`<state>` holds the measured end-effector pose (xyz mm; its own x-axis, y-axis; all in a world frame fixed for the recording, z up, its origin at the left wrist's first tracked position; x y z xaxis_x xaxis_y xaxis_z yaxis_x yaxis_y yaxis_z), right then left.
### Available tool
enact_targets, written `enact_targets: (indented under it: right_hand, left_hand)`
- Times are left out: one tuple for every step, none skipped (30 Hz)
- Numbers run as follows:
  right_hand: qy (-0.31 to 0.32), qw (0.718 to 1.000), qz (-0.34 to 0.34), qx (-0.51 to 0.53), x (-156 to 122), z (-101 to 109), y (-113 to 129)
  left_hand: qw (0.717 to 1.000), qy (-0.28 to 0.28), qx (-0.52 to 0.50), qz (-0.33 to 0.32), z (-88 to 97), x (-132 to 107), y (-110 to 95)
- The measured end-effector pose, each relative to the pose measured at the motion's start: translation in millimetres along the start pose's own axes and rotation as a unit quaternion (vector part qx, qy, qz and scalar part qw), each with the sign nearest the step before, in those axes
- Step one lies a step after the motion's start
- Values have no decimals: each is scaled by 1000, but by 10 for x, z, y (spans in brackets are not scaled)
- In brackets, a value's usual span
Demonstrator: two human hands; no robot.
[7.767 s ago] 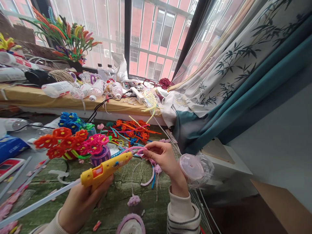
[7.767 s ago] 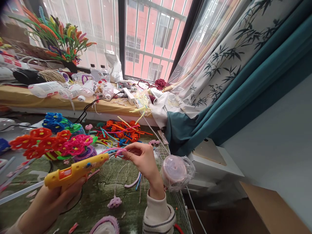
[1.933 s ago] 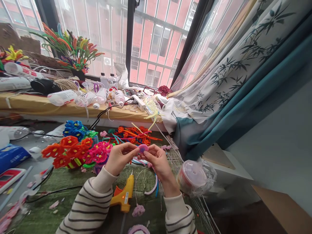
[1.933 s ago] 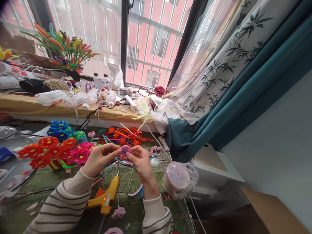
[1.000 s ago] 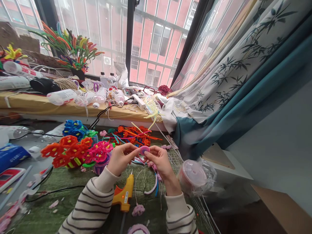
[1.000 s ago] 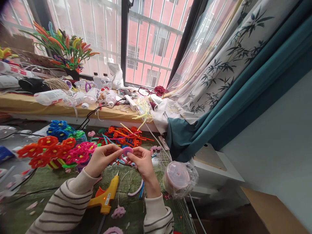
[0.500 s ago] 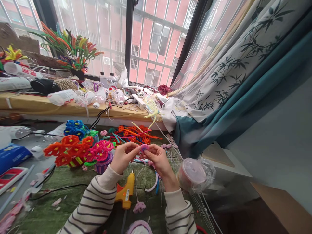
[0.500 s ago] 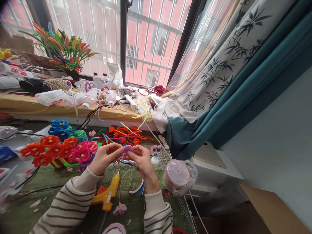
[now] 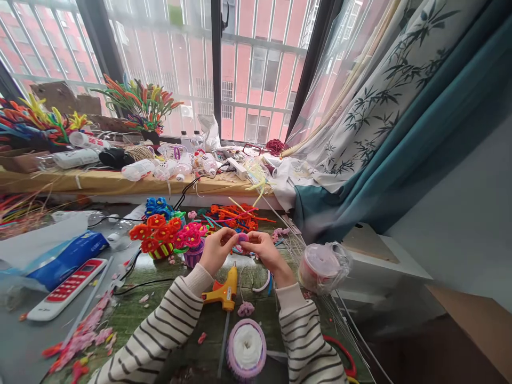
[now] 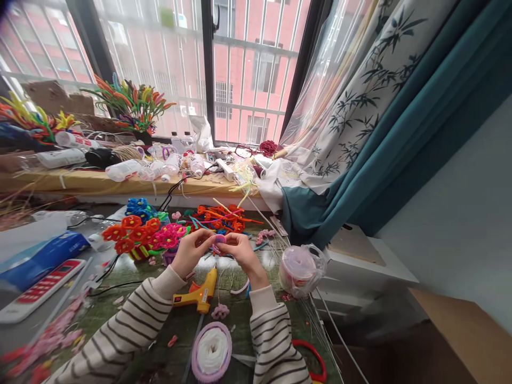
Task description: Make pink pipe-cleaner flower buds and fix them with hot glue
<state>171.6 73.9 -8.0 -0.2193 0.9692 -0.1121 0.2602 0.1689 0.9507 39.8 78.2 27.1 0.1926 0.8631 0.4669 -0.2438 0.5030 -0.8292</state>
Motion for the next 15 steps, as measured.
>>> enact_targets:
  right_hand:
    - [-1, 1000, 1, -2, -8, -5, 8]
    - [-1, 1000, 1, -5, -13, -7, 15]
    - [-1, 1000, 1, -8, -17, -8, 20]
    - [-1, 1000, 2, -10, -18, -7, 24]
    - [-1, 1000, 2, -13, -16, -7, 27]
    - [0, 1000, 3, -14, -12, -6, 31]
    - [1, 1000, 4, -14, -7, -5, 35]
    - [1, 1000, 6, -15, 1, -4, 39]
    - [3, 1000, 7, -15, 9, -5, 42]
    - [4, 1000, 8, -14, 17, -4, 45]
    - [6, 1000, 8, -15, 24, -4, 45]
    - [9, 1000, 6, -18, 32, -4, 42]
    - [12, 1000, 3, -27, 37, -4, 34]
    - [16, 999, -3, -39, 42, -3, 22]
    - [19, 998, -10, -58, 45, 0, 7]
  left_hand:
    - [1000, -1, 6, -2, 3, -14, -15]
    - [1000, -1, 10, -3, 6, -24, -30]
    - [1000, 0, 13, -5, 9, -28, -43]
    - [1000, 2, 15, -7, 12, -28, -53]
    - [1000, 4, 17, -8, 15, -22, -60]
    - [1000, 7, 17, -10, 20, -13, -63]
    - [1000, 9, 18, -12, 29, -1, -64]
    - [1000, 11, 19, -13, 41, 13, -62]
    - [1000, 12, 20, -14, 56, 26, -59]
    - [1000, 13, 22, -15, 72, 39, -54]
    - [999, 16, 23, -16, 87, 49, -49]
    - [999, 18, 25, -16, 100, 56, -41]
    - [999, 21, 26, -16, 112, 61, -33]
    - [999, 22, 27, -16, 120, 64, -21]
    - [999, 23, 28, -16, 124, 64, -8]
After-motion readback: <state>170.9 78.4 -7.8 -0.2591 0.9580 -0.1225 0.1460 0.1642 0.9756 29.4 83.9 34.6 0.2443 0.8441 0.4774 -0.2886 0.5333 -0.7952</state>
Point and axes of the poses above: each hand's wrist, its own x-axis towards the middle knuckle, its own z-axis out of the back of the hand, y = z × x, the point moved 8 cm from there along x, towards the middle knuckle, and after that the axes turned 8 degrees about -z, right-handed, at the moved point
